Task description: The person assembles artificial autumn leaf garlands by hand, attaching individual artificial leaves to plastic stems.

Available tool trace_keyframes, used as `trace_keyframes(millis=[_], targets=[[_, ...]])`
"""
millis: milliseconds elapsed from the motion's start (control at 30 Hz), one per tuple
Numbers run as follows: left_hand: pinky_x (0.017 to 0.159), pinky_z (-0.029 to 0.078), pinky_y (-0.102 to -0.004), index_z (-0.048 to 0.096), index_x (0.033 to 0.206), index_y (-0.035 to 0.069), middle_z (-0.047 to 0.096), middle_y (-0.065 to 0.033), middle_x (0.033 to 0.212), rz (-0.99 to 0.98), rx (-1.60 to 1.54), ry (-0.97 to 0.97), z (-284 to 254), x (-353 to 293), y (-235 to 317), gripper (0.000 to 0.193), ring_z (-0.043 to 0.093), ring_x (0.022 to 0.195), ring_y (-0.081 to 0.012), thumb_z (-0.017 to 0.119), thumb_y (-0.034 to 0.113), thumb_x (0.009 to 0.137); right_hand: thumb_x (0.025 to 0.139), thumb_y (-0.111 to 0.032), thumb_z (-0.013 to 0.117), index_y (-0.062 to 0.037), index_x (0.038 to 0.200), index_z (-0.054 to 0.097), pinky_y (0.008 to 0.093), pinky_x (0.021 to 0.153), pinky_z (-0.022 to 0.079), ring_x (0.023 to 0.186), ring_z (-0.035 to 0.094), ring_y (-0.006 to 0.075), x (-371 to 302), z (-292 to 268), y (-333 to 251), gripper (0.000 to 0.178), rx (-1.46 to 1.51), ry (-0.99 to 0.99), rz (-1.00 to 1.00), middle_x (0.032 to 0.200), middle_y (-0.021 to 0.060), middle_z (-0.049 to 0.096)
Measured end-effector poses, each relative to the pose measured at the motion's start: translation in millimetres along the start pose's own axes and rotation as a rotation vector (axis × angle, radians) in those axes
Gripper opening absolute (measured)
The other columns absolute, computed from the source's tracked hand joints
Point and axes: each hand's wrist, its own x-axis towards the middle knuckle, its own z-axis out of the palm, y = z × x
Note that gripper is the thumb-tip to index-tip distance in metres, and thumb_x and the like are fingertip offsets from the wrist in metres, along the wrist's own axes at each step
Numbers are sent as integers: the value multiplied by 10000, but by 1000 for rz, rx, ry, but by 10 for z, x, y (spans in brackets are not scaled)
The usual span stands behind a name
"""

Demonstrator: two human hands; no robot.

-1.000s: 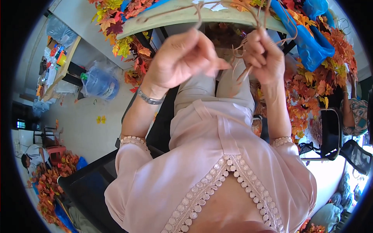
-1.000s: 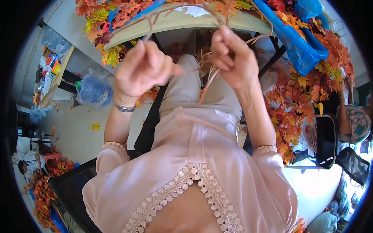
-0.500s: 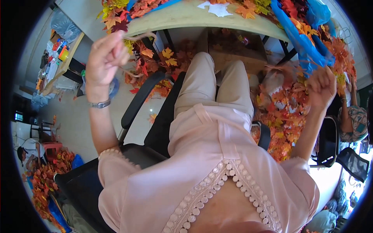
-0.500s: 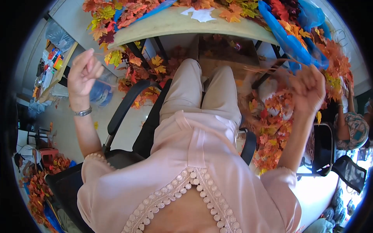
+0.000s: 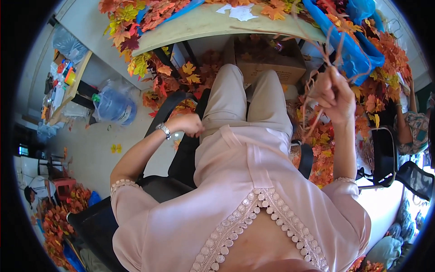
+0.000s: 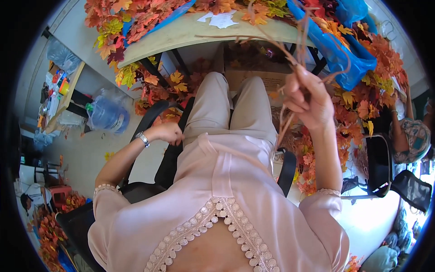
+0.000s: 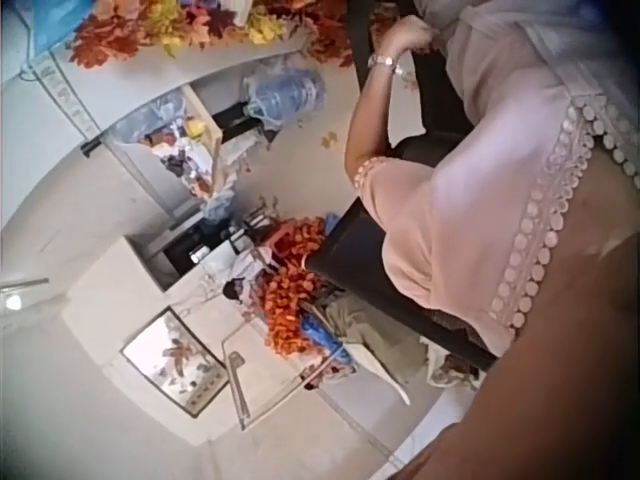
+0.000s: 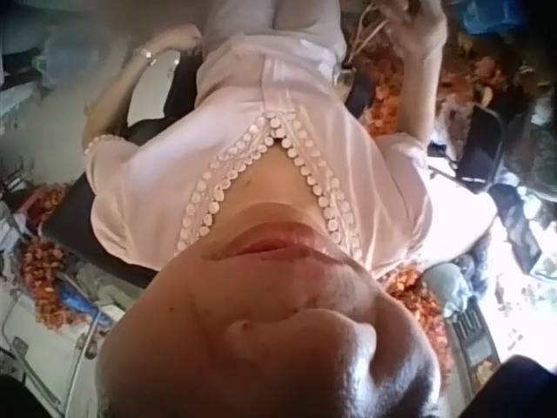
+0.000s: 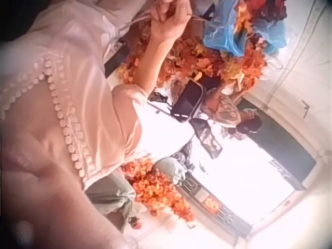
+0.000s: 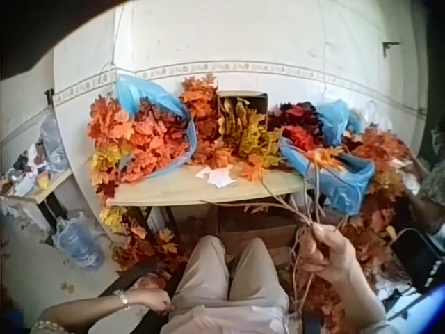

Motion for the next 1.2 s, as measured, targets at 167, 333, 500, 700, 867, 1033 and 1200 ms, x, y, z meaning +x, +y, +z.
trace_keyframes(millis=[167,333,500,700,867,1033,1200], targets=[[543,477,-273,619,683,-18,624,-90,644,-41,21,-48,42,33,-122,315,608,568,-143,486,212,853,916,-266,420,-27,722,507,173,353,204,375,221,33,195,-48,216,320,26,-19,69,515,-12,362],[477,438,-228,586,730,10,606,-67,629,69,-523,359,-571,-319,245,288,586,526,-133,496,245,869,912,-276,421,-22,736,522,173,354,208,376,225,32,383,-190,308,325,8,13,101,525,-11,367],[626,470,-240,584,859,41,604,-28,780,317,-1231,628,-1250,-410,-162,312,574,659,-106,522,347,861,918,-275,400,-22,736,504,171,348,191,381,217,36,606,-207,250,329,50,19,78,544,-13,356],[365,318,-127,577,859,-23,592,-84,737,418,-1627,446,-1553,-52,-347,288,483,482,-69,598,262,823,934,-253,359,-15,724,454,173,345,202,402,228,39,748,-271,65,331,73,27,-15,550,-1,331],[447,400,-168,562,827,-73,558,-84,687,320,-1698,113,-1624,1050,-276,274,496,539,-101,603,197,815,931,-251,366,-14,744,458,171,342,204,413,231,40,807,-329,-177,316,103,68,-103,547,4,335],[761,502,-346,488,1010,-71,561,-206,978,446,-1727,350,-1893,2353,245,375,579,843,-279,543,264,853,921,-271,389,-24,739,457,170,330,191,389,227,42,926,-342,-234,315,38,156,-76,537,-3,336],[829,427,-301,409,1243,59,514,-77,1131,449,-789,263,-1630,2175,971,580,494,995,-161,592,390,804,922,-309,370,-27,665,455,193,337,216,367,234,53,1212,-538,-40,391,6,239,41,507,-9,339]])
